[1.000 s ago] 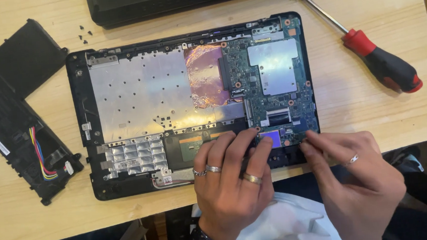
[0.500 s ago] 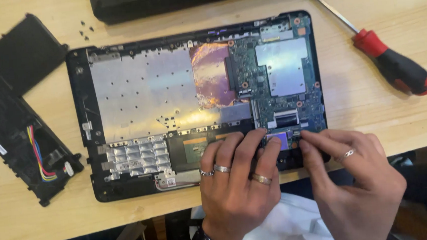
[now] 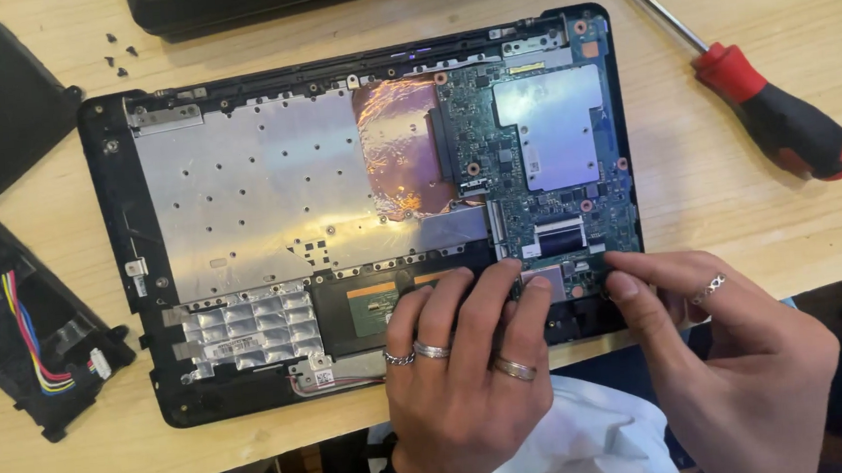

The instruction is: Repairing a laptop by connecting internal ribbon cables and fastening screws on the motherboard.

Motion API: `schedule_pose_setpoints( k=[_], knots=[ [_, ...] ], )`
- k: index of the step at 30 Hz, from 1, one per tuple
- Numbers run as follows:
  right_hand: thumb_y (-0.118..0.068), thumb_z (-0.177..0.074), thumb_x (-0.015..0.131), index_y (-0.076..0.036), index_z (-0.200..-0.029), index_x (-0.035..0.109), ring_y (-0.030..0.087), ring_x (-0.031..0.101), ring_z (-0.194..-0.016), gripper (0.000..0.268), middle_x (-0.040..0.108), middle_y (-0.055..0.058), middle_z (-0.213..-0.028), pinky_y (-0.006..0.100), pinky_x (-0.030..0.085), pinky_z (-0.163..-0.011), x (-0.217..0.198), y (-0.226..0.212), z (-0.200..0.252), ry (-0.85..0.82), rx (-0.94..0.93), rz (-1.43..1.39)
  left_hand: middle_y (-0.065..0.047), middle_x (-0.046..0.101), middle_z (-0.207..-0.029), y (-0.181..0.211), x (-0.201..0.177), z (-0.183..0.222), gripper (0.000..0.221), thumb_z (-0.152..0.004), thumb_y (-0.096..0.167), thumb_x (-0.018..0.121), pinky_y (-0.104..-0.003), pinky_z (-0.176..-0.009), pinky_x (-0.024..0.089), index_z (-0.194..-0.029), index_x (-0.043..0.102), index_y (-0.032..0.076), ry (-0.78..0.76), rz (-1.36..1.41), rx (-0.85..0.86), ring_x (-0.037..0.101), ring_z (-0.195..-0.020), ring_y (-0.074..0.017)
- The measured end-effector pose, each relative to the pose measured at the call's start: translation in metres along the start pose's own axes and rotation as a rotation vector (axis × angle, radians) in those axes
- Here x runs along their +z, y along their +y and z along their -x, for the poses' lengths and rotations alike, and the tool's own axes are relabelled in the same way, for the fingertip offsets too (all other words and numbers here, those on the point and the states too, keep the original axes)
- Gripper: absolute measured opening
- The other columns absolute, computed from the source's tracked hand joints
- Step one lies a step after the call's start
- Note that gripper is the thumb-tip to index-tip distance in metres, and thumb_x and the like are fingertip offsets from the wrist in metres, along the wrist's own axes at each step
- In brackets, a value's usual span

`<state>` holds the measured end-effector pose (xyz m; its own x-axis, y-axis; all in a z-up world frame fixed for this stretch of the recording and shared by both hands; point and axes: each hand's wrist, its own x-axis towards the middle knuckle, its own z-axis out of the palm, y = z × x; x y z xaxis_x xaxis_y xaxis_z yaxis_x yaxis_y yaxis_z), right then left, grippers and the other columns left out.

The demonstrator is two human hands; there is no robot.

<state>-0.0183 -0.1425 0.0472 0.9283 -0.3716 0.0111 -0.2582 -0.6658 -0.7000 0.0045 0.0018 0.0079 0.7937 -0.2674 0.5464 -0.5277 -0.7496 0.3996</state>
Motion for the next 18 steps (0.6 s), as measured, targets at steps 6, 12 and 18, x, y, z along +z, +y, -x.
schedule_pose_setpoints(
  k=[6,12,18],
  knots=[
    [0.005,-0.095,0.074,0.007,-0.108,0.076,0.013,0.048,-0.071,0.013,0.064,0.011,-0.083,0.024,0.039,-0.068,-0.0004,0.0003,-0.0006,-0.006,0.079,-0.074,-0.007,0.073,-0.106,0.0002,0.0001,-0.001,0.015,-0.101,0.009,0.059,-0.041,-0.082,0.054,-0.102,0.073,0.013,0.03,0.002,0.003,0.07,-0.093,-0.0269],
    [0.006,-0.095,0.073,0.006,-0.108,0.076,0.014,0.055,-0.075,0.014,0.068,0.013,-0.089,0.023,0.042,-0.067,-0.0021,0.0003,-0.0009,-0.031,0.06,-0.082,-0.005,0.074,-0.11,-0.0008,-0.0018,0.0003,0.022,-0.098,0.005,0.058,-0.039,-0.084,0.054,-0.116,0.069,0.012,0.006,0.041,0.003,0.07,-0.095,-0.0245],
    [0.007,-0.095,0.074,0.007,-0.106,0.076,0.014,0.055,-0.073,0.012,0.068,0.013,-0.086,0.023,0.043,-0.068,-0.0011,0.0013,-0.0027,-0.024,0.017,-0.062,-0.006,0.074,-0.11,-0.0002,-0.0019,0.0009,0.027,-0.102,0.011,0.048,-0.04,-0.086,0.054,-0.115,0.072,0.011,-0.003,0.059,-0.005,0.071,-0.097,-0.0246]
  ],
)
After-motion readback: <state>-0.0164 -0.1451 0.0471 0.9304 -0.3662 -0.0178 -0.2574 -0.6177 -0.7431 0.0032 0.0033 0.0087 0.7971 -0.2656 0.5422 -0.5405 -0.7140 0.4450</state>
